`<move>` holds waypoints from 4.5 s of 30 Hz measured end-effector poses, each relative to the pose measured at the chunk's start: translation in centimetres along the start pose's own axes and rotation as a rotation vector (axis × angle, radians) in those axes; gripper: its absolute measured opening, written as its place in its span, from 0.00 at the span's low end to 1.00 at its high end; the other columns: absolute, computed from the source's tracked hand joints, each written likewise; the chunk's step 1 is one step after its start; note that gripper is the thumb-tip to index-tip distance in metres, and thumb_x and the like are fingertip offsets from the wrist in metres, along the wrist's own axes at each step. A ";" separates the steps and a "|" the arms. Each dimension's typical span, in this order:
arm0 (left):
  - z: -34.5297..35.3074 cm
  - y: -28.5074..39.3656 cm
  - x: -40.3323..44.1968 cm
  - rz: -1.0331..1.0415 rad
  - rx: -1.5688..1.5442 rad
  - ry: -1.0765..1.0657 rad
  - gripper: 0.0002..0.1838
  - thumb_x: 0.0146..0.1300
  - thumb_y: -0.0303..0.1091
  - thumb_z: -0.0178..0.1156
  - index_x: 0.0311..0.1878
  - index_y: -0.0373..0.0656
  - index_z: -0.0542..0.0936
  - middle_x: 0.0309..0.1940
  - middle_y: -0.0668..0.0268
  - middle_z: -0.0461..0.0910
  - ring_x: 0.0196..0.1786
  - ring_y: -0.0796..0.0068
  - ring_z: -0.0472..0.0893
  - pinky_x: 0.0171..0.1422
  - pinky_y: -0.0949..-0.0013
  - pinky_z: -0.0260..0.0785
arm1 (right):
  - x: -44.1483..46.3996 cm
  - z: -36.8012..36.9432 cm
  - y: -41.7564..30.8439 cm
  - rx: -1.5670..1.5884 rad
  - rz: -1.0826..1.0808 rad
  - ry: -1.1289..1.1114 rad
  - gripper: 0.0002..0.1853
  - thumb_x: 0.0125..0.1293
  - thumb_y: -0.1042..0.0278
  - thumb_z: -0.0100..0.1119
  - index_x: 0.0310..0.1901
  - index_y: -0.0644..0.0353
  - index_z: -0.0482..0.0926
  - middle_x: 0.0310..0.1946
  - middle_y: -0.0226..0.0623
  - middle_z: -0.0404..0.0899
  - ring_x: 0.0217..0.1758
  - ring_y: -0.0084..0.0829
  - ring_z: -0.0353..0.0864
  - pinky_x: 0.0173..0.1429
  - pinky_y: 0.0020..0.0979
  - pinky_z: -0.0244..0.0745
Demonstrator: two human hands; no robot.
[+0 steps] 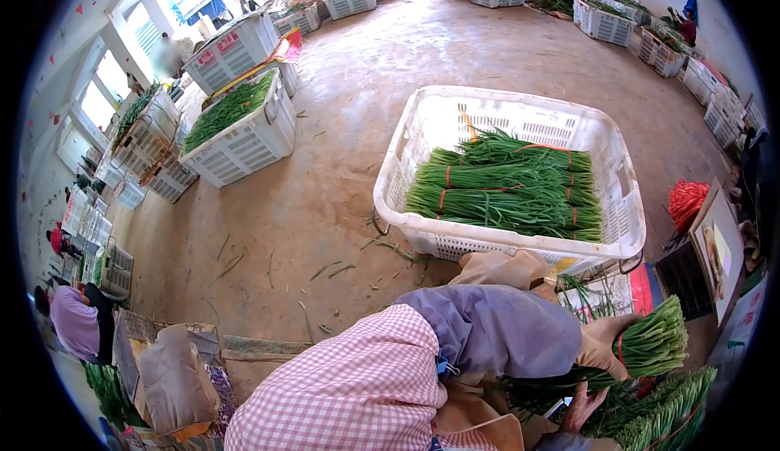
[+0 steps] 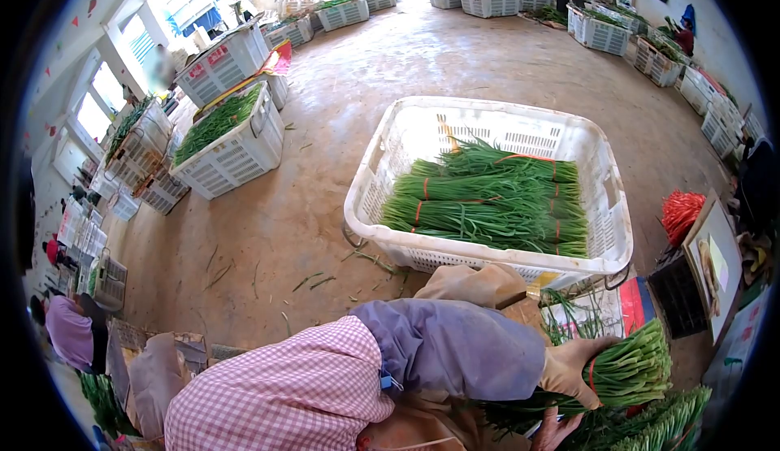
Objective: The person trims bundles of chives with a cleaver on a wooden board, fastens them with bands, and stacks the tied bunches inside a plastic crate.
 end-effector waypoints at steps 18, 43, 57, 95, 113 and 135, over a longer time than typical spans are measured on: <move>0.1 0.9 -0.4 0.008 0.004 0.011 0.51 0.39 0.26 0.74 0.70 0.34 0.61 0.54 0.57 0.79 0.57 0.71 0.77 0.62 0.68 0.70 | -0.2 -0.5 1.9 0.070 0.012 0.028 0.43 0.67 0.58 0.64 0.74 0.68 0.50 0.71 0.46 0.58 0.70 0.37 0.61 0.72 0.37 0.57; 0.0 0.5 -0.1 0.008 0.015 0.023 0.52 0.39 0.27 0.75 0.71 0.34 0.59 0.56 0.56 0.78 0.60 0.68 0.75 0.65 0.68 0.68 | -0.1 -1.1 3.4 0.107 0.077 0.028 0.48 0.66 0.52 0.65 0.75 0.66 0.46 0.73 0.45 0.55 0.73 0.38 0.58 0.74 0.38 0.52; 0.2 0.4 0.0 0.004 -0.002 0.061 0.51 0.40 0.27 0.75 0.70 0.35 0.61 0.56 0.58 0.78 0.59 0.71 0.75 0.66 0.69 0.67 | -0.1 -0.3 0.9 0.070 -0.020 -0.058 0.47 0.65 0.42 0.61 0.73 0.68 0.51 0.70 0.45 0.59 0.71 0.37 0.61 0.73 0.37 0.54; -0.8 -0.7 0.7 0.030 0.139 0.170 0.49 0.41 0.29 0.75 0.69 0.37 0.62 0.54 0.57 0.79 0.58 0.69 0.76 0.66 0.68 0.67 | -0.9 3.0 -3.3 0.065 -0.018 0.045 0.54 0.66 0.50 0.62 0.77 0.64 0.33 0.77 0.50 0.44 0.78 0.40 0.49 0.79 0.39 0.45; -0.6 -1.5 1.9 -0.080 -0.206 0.098 0.29 0.46 0.23 0.73 0.55 0.37 0.76 0.46 0.63 0.84 0.47 0.72 0.83 0.57 0.67 0.75 | -0.1 3.4 -5.6 0.183 -0.063 0.213 0.47 0.48 0.82 0.69 0.72 0.63 0.57 0.59 0.37 0.72 0.59 0.31 0.74 0.64 0.33 0.71; 0.0 -2.5 1.9 -0.303 -0.244 -0.334 0.47 0.50 0.47 0.75 0.70 0.40 0.64 0.59 0.62 0.74 0.61 0.69 0.74 0.66 0.63 0.66 | -1.4 2.9 -5.9 0.458 -0.030 -0.022 0.45 0.51 0.79 0.74 0.70 0.63 0.59 0.61 0.37 0.72 0.63 0.30 0.72 0.69 0.35 0.66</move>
Point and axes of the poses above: each hand's wrist, its own x-axis towards the middle knuckle, its own z-axis out of the palm, y = z × x, the point moved 6 cm from there along x, towards the middle knuckle
